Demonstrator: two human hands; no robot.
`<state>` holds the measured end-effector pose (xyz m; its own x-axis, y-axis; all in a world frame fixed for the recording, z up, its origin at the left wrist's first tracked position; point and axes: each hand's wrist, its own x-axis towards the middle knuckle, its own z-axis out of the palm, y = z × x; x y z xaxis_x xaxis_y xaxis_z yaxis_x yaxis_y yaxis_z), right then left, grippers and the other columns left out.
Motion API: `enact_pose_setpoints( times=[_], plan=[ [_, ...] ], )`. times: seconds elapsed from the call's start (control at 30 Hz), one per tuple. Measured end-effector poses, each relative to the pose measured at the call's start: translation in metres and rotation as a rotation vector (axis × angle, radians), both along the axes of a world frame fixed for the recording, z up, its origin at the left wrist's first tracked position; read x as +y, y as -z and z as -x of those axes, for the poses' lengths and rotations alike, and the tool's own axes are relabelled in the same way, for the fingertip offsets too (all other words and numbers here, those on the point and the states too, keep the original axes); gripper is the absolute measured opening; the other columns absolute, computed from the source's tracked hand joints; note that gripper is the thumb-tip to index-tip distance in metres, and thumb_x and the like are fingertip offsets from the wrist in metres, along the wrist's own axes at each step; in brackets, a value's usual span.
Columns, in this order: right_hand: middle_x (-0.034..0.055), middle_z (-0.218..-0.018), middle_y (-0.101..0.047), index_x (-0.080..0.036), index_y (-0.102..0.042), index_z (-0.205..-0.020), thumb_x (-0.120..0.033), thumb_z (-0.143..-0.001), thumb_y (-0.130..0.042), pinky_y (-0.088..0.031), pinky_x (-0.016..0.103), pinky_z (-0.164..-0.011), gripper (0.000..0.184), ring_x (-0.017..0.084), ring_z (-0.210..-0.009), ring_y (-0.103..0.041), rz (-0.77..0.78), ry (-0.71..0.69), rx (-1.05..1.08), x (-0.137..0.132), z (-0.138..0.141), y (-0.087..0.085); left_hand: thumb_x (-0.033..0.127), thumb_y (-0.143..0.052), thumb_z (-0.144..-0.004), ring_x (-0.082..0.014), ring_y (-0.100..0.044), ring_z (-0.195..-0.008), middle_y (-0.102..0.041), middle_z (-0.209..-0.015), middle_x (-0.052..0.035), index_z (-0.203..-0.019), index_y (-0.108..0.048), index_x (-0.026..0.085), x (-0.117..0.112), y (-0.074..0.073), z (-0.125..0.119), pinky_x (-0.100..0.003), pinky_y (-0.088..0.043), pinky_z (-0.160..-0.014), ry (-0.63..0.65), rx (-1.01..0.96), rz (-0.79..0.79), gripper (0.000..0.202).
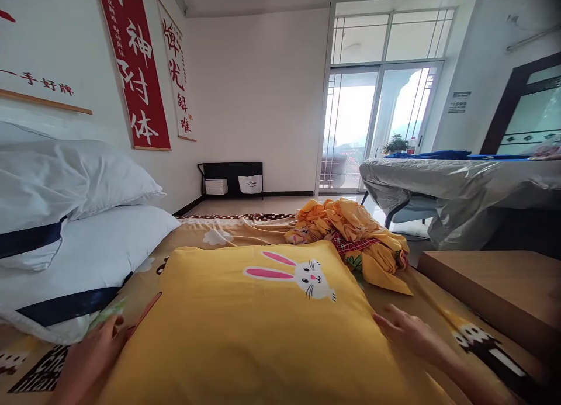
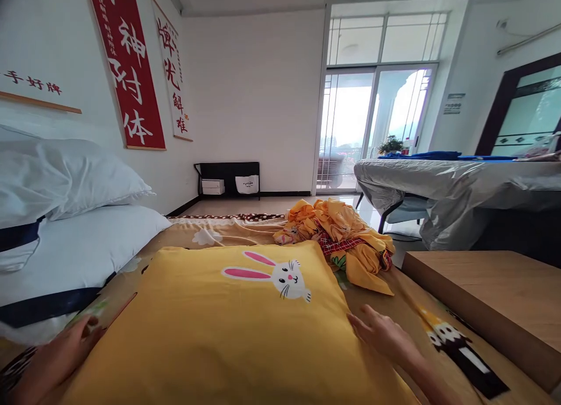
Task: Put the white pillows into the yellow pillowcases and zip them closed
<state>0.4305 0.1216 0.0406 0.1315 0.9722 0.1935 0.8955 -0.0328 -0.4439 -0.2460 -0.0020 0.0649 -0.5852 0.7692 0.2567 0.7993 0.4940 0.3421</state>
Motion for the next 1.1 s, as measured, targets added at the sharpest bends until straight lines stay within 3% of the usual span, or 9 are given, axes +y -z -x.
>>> enact_pose_setpoints(
  times=[0.07, 0.1, 0.2, 0.3, 0.37, 0.53, 0.63, 0.87, 1.1],
  plan=[
    [0.0126, -0.115, -0.067, -0.021, -0.061, -0.117, -0.060, -0.079, -0.045, -0.046, 0.040, -0.088, 0.056, 0.033, -0.108, -0.060, 0.002, -0.085, -0.041, 0.018, 0.025, -0.038, 0.038, -0.032, -0.078, -0.0312, -0.059, -0.111, -0.064, -0.122, -0.0086, -0.110, -0.057, 0.019, 0.020, -0.034, -0.023, -0.045, -0.046, -0.090, 0.036, 0.143, -0.086, 0.045],
    [0.0131, -0.124, -0.063, -0.021, -0.055, -0.127, -0.059, -0.083, -0.042, -0.044, 0.040, -0.092, 0.059, 0.032, -0.112, -0.058, -0.033, -0.144, -0.068, 0.028, 0.045, -0.062, 0.039, -0.030, -0.082, -0.0296, -0.054, -0.120, -0.059, -0.131, -0.0101, -0.122, -0.053, 0.016, 0.035, -0.053, -0.041, -0.044, -0.042, -0.097, 0.125, 0.176, -0.103, 0.051],
    [0.0110, -0.138, -0.053, -0.021, -0.048, -0.135, -0.051, -0.088, -0.042, -0.035, 0.043, -0.102, 0.056, 0.031, -0.124, -0.050, -0.115, -0.282, -0.147, 0.050, 0.125, -0.135, 0.038, -0.031, -0.089, -0.0257, -0.038, -0.136, -0.043, -0.148, -0.0103, -0.138, -0.043, 0.016, 0.085, -0.110, -0.110, -0.047, -0.027, -0.111, 0.310, 0.245, -0.132, 0.055],
    [0.0066, -0.145, -0.046, -0.025, -0.043, -0.139, -0.049, -0.093, -0.037, -0.028, 0.044, -0.107, 0.052, 0.027, -0.131, -0.043, -0.189, -0.323, -0.168, 0.065, 0.198, -0.173, 0.041, -0.032, -0.095, -0.0249, -0.019, -0.145, -0.026, -0.156, -0.0080, -0.148, -0.030, 0.020, 0.133, -0.139, -0.173, -0.051, -0.017, -0.115, 0.451, 0.240, -0.128, 0.057],
    [0.0084, -0.150, -0.040, -0.023, -0.039, -0.141, -0.046, -0.096, -0.031, -0.024, 0.045, -0.109, 0.052, 0.026, -0.136, -0.036, -0.197, -0.288, -0.168, 0.074, 0.227, -0.165, 0.043, -0.027, -0.098, -0.0253, -0.014, -0.146, -0.019, -0.158, -0.0080, -0.151, -0.023, 0.020, 0.156, -0.132, -0.197, -0.051, -0.015, -0.116, 0.447, 0.186, -0.109, 0.058],
    [0.0152, -0.143, -0.047, -0.017, -0.047, -0.135, -0.037, -0.097, -0.029, -0.022, 0.049, -0.109, 0.047, 0.027, -0.136, -0.037, -0.061, -0.247, -0.203, 0.088, 0.243, -0.077, 0.037, -0.031, -0.098, -0.0278, -0.031, -0.140, -0.039, -0.149, -0.0159, -0.139, -0.047, 0.012, 0.181, -0.058, -0.207, -0.052, -0.019, -0.114, 0.409, 0.114, 0.048, 0.051],
    [0.0128, -0.143, -0.048, -0.019, -0.048, -0.133, -0.038, -0.098, -0.026, -0.020, 0.048, -0.109, 0.045, 0.024, -0.136, -0.036, -0.062, -0.261, -0.212, 0.098, 0.239, -0.051, 0.039, -0.030, -0.097, -0.0250, -0.033, -0.140, -0.042, -0.147, -0.0138, -0.135, -0.051, 0.017, 0.191, -0.032, -0.203, -0.052, -0.017, -0.115, 0.409, 0.108, 0.079, 0.049],
    [0.0088, -0.131, -0.059, -0.021, -0.060, -0.114, -0.042, -0.096, -0.028, -0.028, 0.047, -0.105, 0.042, 0.023, -0.128, -0.045, -0.027, -0.198, -0.207, 0.118, 0.202, -0.061, 0.044, -0.034, -0.093, -0.0238, -0.041, -0.135, -0.049, -0.143, -0.0085, -0.128, -0.058, 0.024, 0.196, -0.046, -0.162, -0.046, -0.027, -0.112, 0.411, 0.082, 0.107, 0.047],
    [0.0066, -0.150, -0.039, -0.020, -0.043, -0.140, -0.040, -0.096, -0.021, -0.026, 0.043, -0.110, 0.054, 0.020, -0.141, -0.029, -0.042, -0.015, -0.206, 0.093, 0.150, -0.041, 0.043, -0.028, -0.094, -0.0208, -0.027, -0.143, -0.036, -0.152, -0.0052, -0.138, -0.049, 0.024, 0.155, -0.039, -0.101, -0.046, -0.019, -0.116, 0.314, 0.013, 0.095, 0.052]
  ],
)
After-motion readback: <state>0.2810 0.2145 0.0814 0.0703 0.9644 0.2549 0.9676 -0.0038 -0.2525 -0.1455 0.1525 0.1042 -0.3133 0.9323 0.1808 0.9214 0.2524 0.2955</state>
